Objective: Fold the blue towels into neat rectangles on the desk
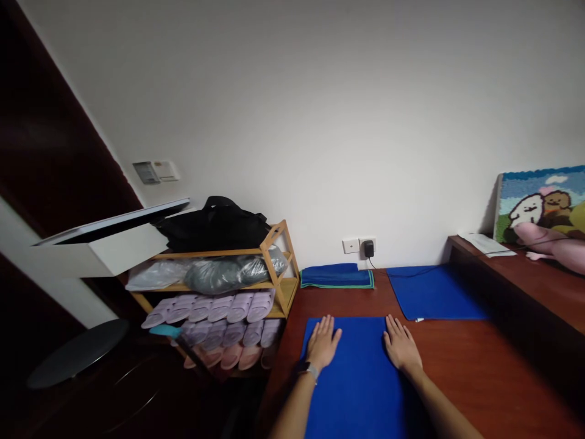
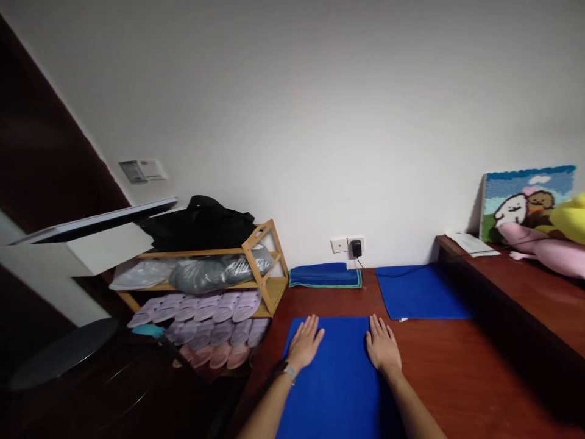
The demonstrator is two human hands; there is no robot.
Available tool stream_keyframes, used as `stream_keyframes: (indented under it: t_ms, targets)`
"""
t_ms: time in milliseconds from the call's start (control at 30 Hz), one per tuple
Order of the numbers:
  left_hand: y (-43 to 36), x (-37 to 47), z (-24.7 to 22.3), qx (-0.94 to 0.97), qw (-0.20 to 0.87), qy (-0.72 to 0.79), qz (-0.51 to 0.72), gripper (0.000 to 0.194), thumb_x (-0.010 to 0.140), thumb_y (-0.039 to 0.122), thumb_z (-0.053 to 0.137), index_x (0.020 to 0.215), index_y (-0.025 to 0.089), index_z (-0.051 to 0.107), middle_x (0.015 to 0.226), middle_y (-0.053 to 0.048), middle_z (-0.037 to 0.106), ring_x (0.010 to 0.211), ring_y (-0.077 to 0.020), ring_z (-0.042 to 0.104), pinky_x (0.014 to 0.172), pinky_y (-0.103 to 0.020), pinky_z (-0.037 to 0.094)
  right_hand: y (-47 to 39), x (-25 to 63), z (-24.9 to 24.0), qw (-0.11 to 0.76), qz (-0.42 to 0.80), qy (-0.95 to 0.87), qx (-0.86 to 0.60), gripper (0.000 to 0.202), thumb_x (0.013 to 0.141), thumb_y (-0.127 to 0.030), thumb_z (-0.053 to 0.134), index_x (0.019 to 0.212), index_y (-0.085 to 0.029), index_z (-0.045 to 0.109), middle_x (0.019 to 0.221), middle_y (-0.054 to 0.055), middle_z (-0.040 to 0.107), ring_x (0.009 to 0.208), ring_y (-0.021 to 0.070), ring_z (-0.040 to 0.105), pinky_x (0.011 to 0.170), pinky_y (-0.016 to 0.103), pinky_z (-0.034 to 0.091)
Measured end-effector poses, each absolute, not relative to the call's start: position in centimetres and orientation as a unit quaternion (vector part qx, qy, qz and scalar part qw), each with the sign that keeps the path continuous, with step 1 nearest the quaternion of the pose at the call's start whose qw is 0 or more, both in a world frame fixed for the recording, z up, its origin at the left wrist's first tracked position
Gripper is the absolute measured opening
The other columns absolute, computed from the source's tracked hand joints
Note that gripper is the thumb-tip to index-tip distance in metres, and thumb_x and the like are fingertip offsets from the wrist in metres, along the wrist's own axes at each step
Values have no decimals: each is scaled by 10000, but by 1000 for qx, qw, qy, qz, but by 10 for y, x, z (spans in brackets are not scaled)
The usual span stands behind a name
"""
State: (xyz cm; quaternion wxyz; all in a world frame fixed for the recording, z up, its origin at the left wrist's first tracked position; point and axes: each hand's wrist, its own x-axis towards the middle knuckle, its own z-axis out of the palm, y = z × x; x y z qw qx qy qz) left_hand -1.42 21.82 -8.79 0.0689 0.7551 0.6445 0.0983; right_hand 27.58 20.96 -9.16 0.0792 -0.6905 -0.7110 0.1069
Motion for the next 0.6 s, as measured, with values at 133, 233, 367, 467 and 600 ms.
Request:
stream_keyframes:
  t_ms: [133,233,367,467,600]
  targets:
    - [211,-83,-82,729,65,674,97,713,1086,557,177,1647,142,324,1710,-129,309,1594,-253,259,1308,-484,240,208,277,-89,78,108,-711,-691,702,1034,-409,151,1665,-110,224,1741,38,234,1617,207,177,1309,391,128]
    - [198,-107,-84,726,70,677,97,681,1089,536,219,1635,153,354,1699,-116,345,1580,-231,295,1298,-453,272,208,277,-90,81,110,-710,-691,701,1031,-402,153,1664,-111,234,1738,40,243,1613,207,191,1308,397,146]
    - [173,-114,-93,716,69,684,119,659,1097,511,212,1633,155,358,1699,-104,356,1578,-212,300,1296,-437,283,209,277,-94,85,101,-709,-692,700,1029,-396,159,1662,-109,246,1736,44,256,1612,209,199,1308,402,155]
    - [157,-109,-96,723,51,672,153,659,1092,552,234,1625,194,382,1690,-69,391,1573,-205,325,1306,-433,268,210,279,-99,80,91,-714,-690,701,1033,-404,146,1663,-114,244,1737,44,256,1612,208,199,1307,402,156]
    - [150,-102,-88,725,36,662,186,613,1090,568,263,1547,251,519,1608,-35,534,1517,-203,440,1294,-424,303,212,279,-106,64,78,-713,-694,703,1035,-411,141,1669,-118,223,1742,49,243,1612,212,197,1303,408,161]
